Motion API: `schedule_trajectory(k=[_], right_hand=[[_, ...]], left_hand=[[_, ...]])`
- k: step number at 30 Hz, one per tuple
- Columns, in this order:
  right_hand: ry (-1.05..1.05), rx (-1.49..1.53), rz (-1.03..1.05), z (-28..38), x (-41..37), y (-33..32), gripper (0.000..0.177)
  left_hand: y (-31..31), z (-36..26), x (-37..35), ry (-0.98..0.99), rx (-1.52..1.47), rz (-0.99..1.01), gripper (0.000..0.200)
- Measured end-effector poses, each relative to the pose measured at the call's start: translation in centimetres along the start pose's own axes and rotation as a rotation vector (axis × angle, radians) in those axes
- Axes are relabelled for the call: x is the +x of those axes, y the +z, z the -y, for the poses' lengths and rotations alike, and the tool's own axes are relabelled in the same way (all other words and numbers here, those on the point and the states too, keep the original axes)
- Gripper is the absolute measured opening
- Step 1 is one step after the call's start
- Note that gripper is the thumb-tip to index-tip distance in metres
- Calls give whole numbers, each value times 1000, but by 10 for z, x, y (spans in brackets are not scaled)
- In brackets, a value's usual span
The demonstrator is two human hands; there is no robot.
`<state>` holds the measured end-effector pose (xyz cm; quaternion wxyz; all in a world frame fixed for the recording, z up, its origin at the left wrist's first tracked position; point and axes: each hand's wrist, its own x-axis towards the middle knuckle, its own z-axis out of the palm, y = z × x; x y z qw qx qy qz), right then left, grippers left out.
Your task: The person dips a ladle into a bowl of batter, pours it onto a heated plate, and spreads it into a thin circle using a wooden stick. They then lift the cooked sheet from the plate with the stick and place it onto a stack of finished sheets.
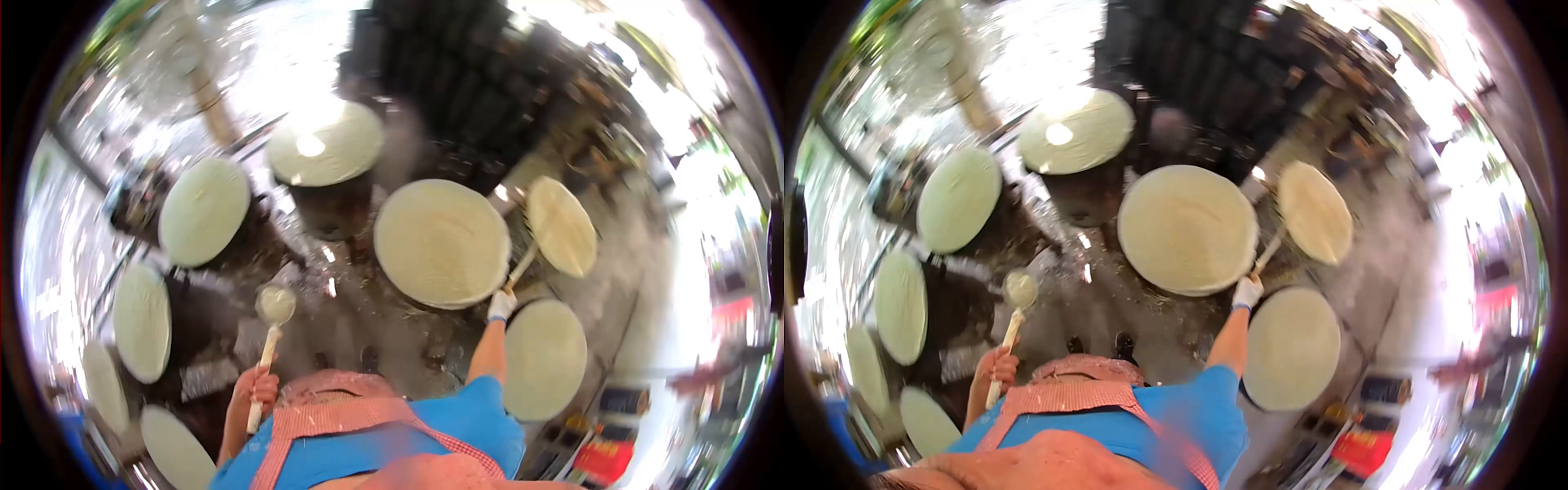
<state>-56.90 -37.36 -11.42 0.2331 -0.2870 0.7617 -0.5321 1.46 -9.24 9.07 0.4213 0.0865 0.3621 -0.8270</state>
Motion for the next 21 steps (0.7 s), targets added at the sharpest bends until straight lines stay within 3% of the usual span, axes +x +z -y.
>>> schedule_trajectory(k=[3,4,6,7,8,9,10,11,13,14,16,17,18,19,21], right_hand=[[37,161,168,6,-14,3,23],[68,53,136,39,-39,1,29],[-84,83,107,-8,-27,6,34],[-55,-54,55,-13,-36,6,36],[47,-230,-8,37,-80,4,38],[-71,-306,-64,-9,-73,6,39],[-5,-194,-96,5,-112,15,39],[89,-119,-13,34,-163,23,40],[221,4,64,31,-219,58,45],[171,43,45,26,-239,84,47],[92,64,312,56,-278,127,39],[180,69,438,71,-288,149,33],[-55,70,514,56,-285,185,29],[-48,125,645,60,-296,212,25],[-635,-46,768,112,-365,234,22]], left_hand=[[-21,8,-7,119,48,-6,27],[-26,7,-9,148,63,0,25],[-26,-1,-12,164,123,5,23],[-26,-1,-16,193,168,7,14],[-37,-4,-15,213,165,24,17],[-49,-10,-20,221,163,40,21],[-49,-10,-28,253,166,13,19],[-51,-9,-39,284,164,-22,19],[-69,-22,-54,338,211,-146,27],[-75,-25,-64,363,241,-194,27],[-83,-29,-86,395,292,-258,29],[-88,-30,-99,391,277,-228,18],[-96,-33,-110,399,283,-230,8],[-104,-36,-122,406,293,-233,9],[-108,-26,-147,490,324,-255,13]])
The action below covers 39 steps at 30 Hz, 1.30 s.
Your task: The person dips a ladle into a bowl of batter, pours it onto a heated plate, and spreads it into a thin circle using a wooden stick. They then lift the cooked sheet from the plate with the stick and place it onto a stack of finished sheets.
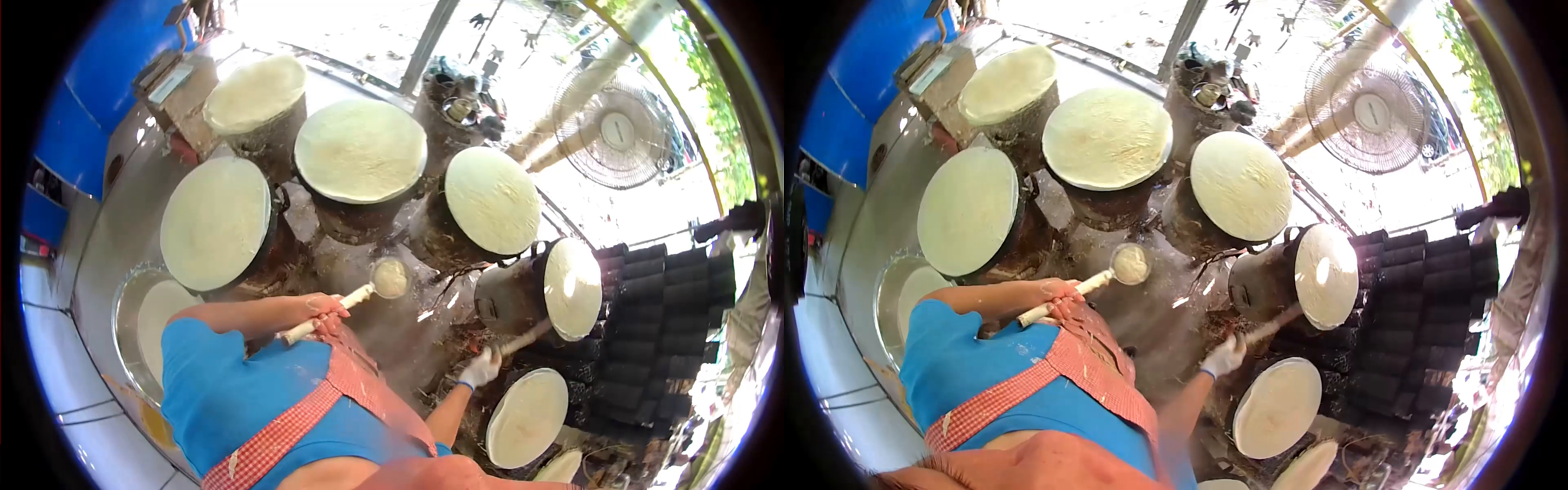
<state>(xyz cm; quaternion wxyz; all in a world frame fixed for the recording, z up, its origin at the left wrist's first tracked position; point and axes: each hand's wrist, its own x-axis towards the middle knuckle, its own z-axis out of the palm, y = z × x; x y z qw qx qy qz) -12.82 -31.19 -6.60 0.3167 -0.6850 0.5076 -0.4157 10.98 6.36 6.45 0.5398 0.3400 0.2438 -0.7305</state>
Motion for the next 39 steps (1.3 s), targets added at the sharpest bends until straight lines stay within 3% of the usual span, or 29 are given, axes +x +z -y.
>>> schedule_trajectory(k=[2,4,5,6,8,10,12,14,15,16,18,22,23,24,26,27,29,32,36,39], right_hand=[[-105,-122,241,63,-13,48,24],[-236,-162,482,112,-32,103,27],[-393,56,655,128,-38,130,28],[-651,-133,704,142,-42,163,31],[-980,-209,817,191,-54,216,39],[-1127,-184,1015,226,-65,266,44],[-1324,-284,1096,260,-74,302,48],[-1522,-140,1147,267,-73,347,47],[-1651,-445,1311,278,-68,367,41],[-1717,-432,1356,292,-62,379,31],[-1786,-473,1374,325,-49,400,27],[-1738,-266,1035,432,4,429,23],[-1636,-170,972,457,21,438,22],[-1547,-288,922,486,35,446,23],[-1479,-202,818,531,61,447,26],[-1409,-355,741,554,65,444,26],[-1319,-378,733,587,64,423,27],[-1469,-405,492,617,59,430,26],[-1635,-402,468,672,25,436,27],[-1745,-470,569,711,-27,449,27]], left_hand=[[-18,6,-11,67,-46,-47,26],[-39,15,-16,88,-104,-84,26],[-46,19,-17,116,-131,-100,24],[-50,26,-19,152,-171,-104,22],[-52,44,-21,242,-261,-100,17],[-48,66,-21,345,-362,-91,13],[-45,92,-15,455,-470,-88,10],[-46,117,-8,525,-598,-88,8],[-53,131,1,501,-711,-98,18],[-68,149,17,497,-828,74,35],[-70,169,27,602,-930,342,41],[-40,172,4,739,-859,20,7],[-37,169,-2,764,-847,-81,15],[-41,170,-4,776,-894,-34,24],[-52,178,-6,794,-991,59,43],[-58,183,-8,818,-982,73,41],[-65,186,-22,855,-937,12,41],[-81,193,-38,877,-950,-3,42],[-95,201,-63,893,-1052,97,43],[-104,202,-69,914,-1110,111,43]])
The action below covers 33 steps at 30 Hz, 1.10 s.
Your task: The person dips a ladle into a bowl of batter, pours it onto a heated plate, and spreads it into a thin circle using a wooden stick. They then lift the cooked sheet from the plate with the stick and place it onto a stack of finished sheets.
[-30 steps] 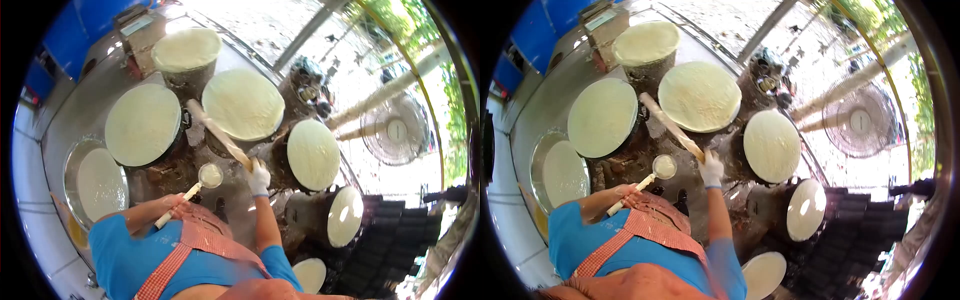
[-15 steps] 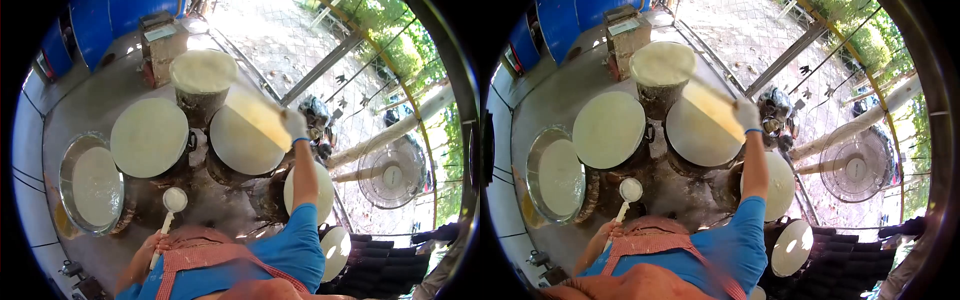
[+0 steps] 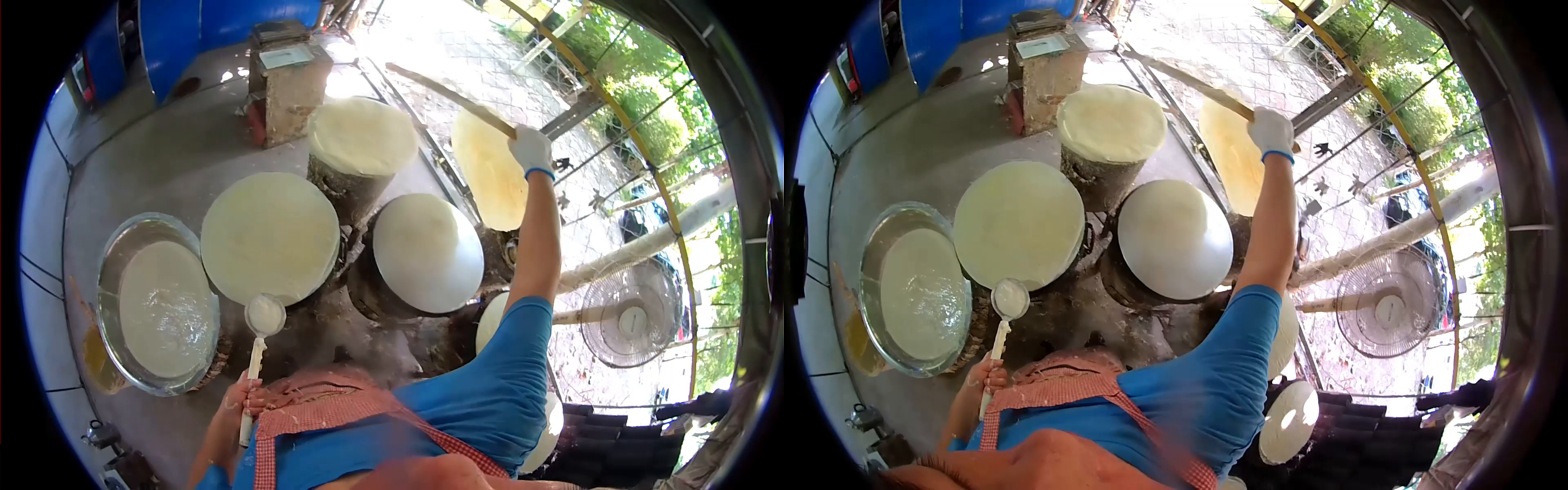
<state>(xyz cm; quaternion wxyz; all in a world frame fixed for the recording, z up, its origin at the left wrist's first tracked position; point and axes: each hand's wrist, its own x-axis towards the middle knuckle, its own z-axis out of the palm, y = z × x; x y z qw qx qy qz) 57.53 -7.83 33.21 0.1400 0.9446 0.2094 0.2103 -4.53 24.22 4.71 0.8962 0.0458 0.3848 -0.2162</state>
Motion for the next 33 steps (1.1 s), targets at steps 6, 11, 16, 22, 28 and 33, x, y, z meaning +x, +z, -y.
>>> schedule_trajectory(k=[6,11,16,22,28,33], right_hand=[[-36,136,49,88,108,-9,32],[256,693,192,50,178,41,27],[574,1533,10,80,142,212,24],[1267,1827,50,185,94,364,23],[1045,1279,392,184,75,493,46],[569,1232,411,198,26,334,41]], left_hand=[[30,15,4,180,-76,16,27],[11,38,35,246,-439,339,14],[44,57,42,327,-633,400,27],[112,76,21,460,-778,181,13],[118,81,15,515,-830,261,29],[47,72,18,729,-615,115,28]])
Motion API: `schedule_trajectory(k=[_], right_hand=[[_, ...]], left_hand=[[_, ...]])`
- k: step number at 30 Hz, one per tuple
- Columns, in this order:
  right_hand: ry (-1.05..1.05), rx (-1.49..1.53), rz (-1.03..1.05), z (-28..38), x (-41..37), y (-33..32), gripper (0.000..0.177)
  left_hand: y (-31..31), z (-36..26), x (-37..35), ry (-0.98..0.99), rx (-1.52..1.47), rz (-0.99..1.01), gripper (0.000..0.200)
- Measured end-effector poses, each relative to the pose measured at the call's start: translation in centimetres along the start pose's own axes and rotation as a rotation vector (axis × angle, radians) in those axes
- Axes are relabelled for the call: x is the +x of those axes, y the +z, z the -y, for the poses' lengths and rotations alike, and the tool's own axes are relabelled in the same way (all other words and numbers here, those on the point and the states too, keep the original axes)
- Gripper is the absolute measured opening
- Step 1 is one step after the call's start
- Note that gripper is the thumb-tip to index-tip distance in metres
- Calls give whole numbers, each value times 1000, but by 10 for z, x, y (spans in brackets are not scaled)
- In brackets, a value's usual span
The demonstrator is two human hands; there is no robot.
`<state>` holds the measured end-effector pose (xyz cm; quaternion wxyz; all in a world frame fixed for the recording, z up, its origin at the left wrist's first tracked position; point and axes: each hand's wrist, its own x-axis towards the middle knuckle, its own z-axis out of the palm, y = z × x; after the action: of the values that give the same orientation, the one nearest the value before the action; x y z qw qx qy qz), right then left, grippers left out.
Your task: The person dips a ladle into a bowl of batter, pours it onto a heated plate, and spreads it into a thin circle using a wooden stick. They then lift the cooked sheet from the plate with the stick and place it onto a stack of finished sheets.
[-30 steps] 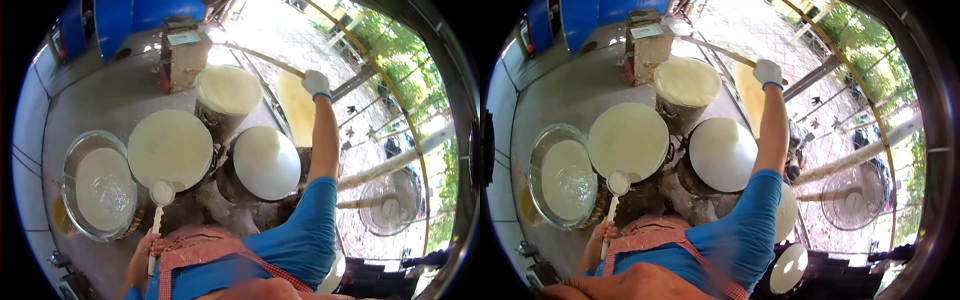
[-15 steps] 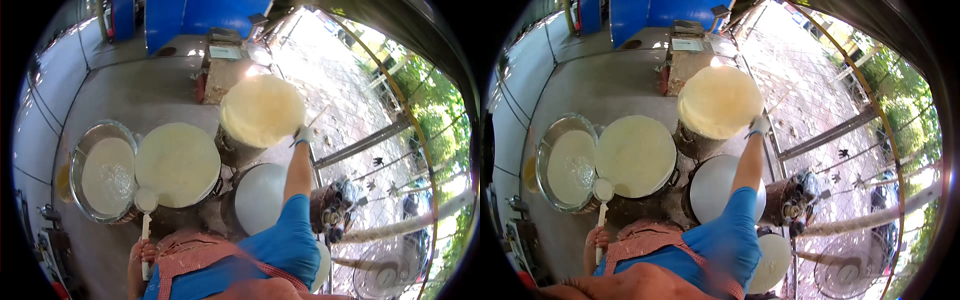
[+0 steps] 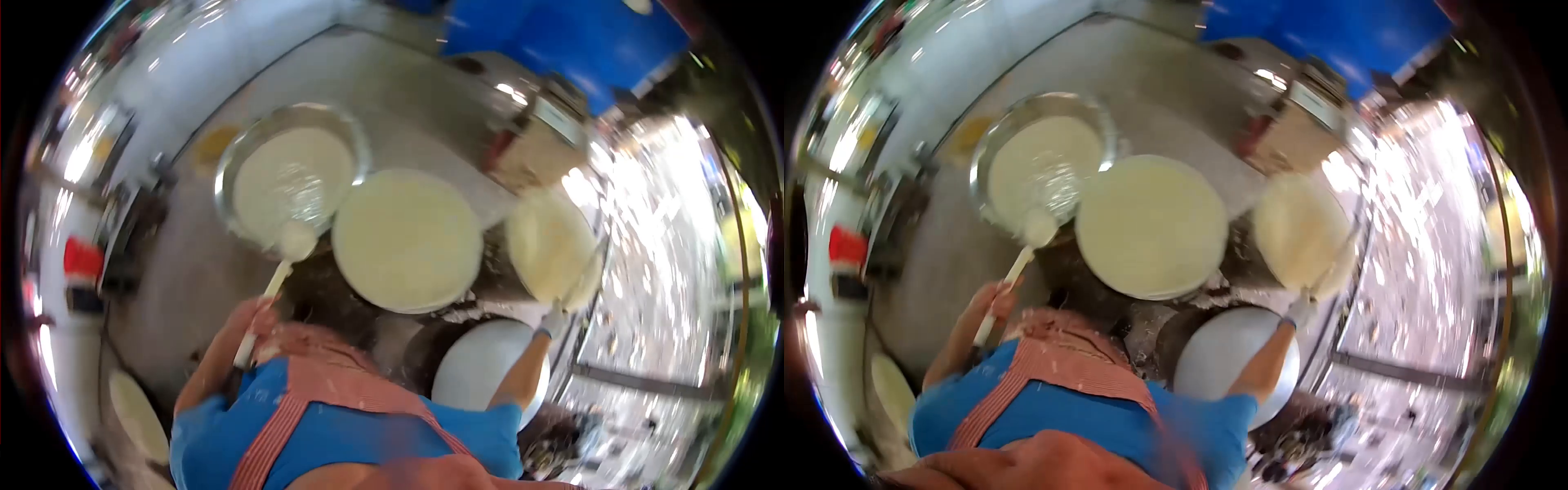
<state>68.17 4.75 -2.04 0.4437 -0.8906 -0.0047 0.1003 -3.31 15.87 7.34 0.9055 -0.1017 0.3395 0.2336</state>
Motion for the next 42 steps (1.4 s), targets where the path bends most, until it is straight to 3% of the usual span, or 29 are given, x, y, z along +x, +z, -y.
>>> schedule_trajectory(k=[1,2,3,4,5,6,7,9,11,13,14,15,16,18,19,22,23,26,28,29,30,33,35,36,39,42], right_hand=[[-233,302,46,13,-32,14,27],[-315,323,112,35,-66,28,26],[-267,358,271,60,-107,40,27],[-208,385,418,77,-142,50,27],[-232,216,579,90,-164,65,28],[-251,47,725,105,-188,81,30],[-366,-166,755,131,-233,97,30],[-525,-423,854,167,-310,139,34],[-842,-440,877,146,-350,211,37],[-1100,-683,790,173,-443,244,37],[-1054,-920,843,179,-484,265,36],[-1121,-910,936,171,-512,292,34],[-1128,-1216,1001,173,-533,312,36],[-1057,-1068,998,201,-554,299,39],[-987,-1056,978,187,-558,301,40],[-846,-1007,941,117,-562,295,44],[-793,-979,940,103,-575,292,43],[-652,-819,900,90,-615,254,47],[-648,-709,820,103,-633,228,48],[-704,-628,788,108,-634,223,45],[-786,-543,738,120,-630,216,43],[-1068,-261,534,171,-620,210,36],[-1110,-205,477,224,-614,193,35],[-1158,-155,410,242,-611,188,33],[-1104,348,410,275,-609,188,27],[-812,338,699,250,-609,211,26]], left_hand=[[2,-4,-2,72,-11,17,29],[9,-13,-8,57,-139,100,32],[4,-24,-9,72,-216,163,36],[-8,-38,-7,159,-101,231,36],[-17,-54,-6,233,21,293,37],[-6,-69,-9,318,69,178,39],[1,-88,-13,390,119,65,40],[-30,-152,-1,375,293,46,47],[-77,-215,29,332,408,-19,45],[-131,-276,80,270,460,-130,35],[-156,-300,104,231,534,-203,25],[-179,-317,121,184,671,-273,15],[-197,-331,134,140,828,-331,7],[-214,-354,150,131,1160,-409,19],[-199,-346,130,192,1158,-438,28],[-213,-344,136,88,747,-259,33],[-206,-346,140,63,736,-311,35],[-126,-325,67,320,512,24,40],[-60,-344,23,18,274,-76,11],[-22,-346,-6,-123,153,-115,13],[29,-332,-49,0,173,-152,21],[100,-328,-119,293,518,54,19],[135,-320,-167,485,791,234,19],[159,-315,-189,590,874,210,29],[180,-321,-226,848,1084,161,48],[153,-340,-209,947,1167,116,51]])
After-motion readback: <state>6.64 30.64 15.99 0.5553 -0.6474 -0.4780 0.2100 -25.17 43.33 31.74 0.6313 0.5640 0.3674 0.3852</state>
